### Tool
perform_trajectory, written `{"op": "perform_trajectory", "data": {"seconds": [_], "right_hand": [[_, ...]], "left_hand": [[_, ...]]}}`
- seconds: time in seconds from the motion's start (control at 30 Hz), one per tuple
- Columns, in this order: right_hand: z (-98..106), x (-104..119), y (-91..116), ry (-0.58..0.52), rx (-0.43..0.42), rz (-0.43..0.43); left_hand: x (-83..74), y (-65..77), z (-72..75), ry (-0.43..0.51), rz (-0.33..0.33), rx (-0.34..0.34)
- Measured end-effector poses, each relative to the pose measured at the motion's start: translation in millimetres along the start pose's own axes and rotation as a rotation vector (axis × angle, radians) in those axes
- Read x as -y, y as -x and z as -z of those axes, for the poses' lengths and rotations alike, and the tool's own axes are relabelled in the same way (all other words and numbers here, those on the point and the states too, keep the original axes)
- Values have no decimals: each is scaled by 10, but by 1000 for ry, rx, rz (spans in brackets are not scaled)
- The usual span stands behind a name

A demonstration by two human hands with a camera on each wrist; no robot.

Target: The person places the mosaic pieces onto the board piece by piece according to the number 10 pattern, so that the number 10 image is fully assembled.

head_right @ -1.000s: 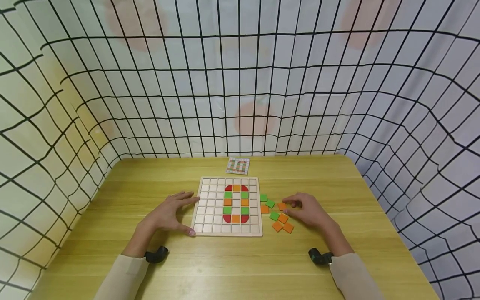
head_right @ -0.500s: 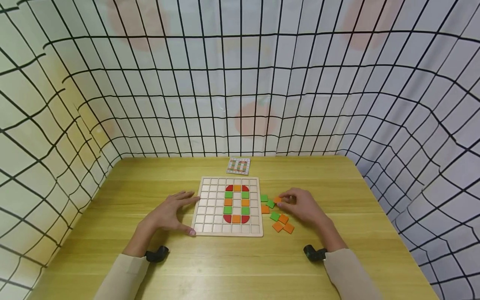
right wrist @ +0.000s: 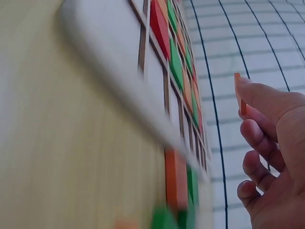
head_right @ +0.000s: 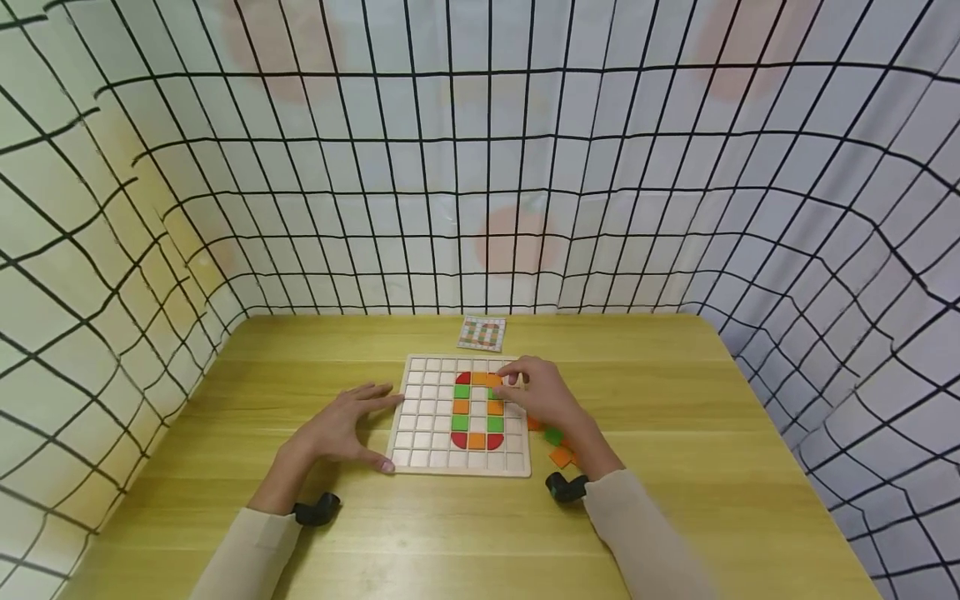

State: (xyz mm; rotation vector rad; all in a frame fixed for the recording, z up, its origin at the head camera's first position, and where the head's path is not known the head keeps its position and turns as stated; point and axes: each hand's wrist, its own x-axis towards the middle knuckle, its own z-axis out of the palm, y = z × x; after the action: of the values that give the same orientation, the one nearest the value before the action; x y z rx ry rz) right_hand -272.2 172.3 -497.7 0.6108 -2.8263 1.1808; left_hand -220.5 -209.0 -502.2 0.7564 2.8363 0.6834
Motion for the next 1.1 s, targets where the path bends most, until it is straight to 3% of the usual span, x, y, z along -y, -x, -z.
{"op": "perform_trajectory", "data": {"seconds": [0.17,0.53,0.8,1.1], "right_hand": [[-280,155,-189,-42,25,40],[-771,564,-578,-70,87,34],[-980,698,-766,16,76,5],[-1074,739,-784,35,72,-57]], "left_hand": [[-2,9,11,6,1,19],[6,40,97,-16,47,33],[-24,-16,58,-9,22,45],[-7,-30,48,-15,32,44]]}}
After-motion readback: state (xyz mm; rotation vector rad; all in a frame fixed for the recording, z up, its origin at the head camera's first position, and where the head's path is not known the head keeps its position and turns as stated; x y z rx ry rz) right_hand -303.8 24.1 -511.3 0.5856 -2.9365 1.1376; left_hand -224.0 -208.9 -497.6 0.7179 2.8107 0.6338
